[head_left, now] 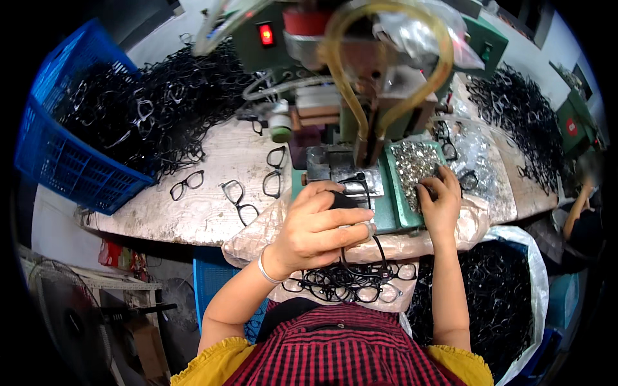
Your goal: The person repeatedly picks up black eyeglass frames, places them into a green machine, and presses a lever to process each frame. Finished frames are placed on the table or into a pile. The person also briefly uses pliers to adjust a frame and moves a blue crate of frames.
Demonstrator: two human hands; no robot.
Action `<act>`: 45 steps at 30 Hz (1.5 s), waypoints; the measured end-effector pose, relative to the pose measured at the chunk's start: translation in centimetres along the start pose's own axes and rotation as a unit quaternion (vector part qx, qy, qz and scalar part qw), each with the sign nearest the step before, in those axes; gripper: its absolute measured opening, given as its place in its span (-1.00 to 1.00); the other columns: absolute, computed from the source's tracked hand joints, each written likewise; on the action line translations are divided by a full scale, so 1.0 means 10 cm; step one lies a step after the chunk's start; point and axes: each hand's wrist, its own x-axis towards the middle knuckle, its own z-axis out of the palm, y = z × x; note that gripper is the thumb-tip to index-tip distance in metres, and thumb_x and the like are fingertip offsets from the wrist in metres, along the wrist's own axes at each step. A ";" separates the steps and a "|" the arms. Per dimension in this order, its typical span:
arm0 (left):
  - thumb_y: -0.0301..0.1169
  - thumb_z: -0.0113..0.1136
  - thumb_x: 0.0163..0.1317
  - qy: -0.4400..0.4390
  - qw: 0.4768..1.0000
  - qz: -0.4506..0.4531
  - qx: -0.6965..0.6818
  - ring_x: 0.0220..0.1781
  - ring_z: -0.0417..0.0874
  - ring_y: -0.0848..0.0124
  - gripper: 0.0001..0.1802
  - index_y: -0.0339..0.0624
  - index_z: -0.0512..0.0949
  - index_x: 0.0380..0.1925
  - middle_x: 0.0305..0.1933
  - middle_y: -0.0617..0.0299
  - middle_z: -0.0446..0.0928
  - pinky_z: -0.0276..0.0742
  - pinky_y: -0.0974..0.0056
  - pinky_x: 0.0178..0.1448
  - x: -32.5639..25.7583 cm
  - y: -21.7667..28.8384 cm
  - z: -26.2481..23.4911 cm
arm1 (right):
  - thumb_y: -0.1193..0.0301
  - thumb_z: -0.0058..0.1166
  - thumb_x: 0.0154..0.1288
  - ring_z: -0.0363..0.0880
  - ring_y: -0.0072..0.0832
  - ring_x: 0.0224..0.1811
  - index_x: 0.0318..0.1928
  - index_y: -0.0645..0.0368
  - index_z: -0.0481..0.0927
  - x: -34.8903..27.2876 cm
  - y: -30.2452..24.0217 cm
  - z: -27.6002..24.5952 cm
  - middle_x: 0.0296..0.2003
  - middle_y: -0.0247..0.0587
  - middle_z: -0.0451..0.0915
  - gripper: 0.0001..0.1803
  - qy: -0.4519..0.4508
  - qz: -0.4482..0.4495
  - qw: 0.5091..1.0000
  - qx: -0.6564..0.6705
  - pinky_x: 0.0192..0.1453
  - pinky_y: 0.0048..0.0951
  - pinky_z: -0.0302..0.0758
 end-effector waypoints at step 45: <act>-0.33 0.14 0.22 0.065 0.797 -0.321 0.508 -0.22 0.55 0.07 -0.79 -0.17 0.63 -0.22 -0.18 0.06 0.52 0.44 0.07 -0.19 -1.43 -1.62 -0.98 | 0.61 0.19 0.11 0.58 -0.53 -0.25 -0.15 0.30 0.58 0.26 -1.06 -0.10 -0.31 -0.26 0.63 -0.75 -0.005 0.029 0.888 0.459 -0.07 -0.52 0.47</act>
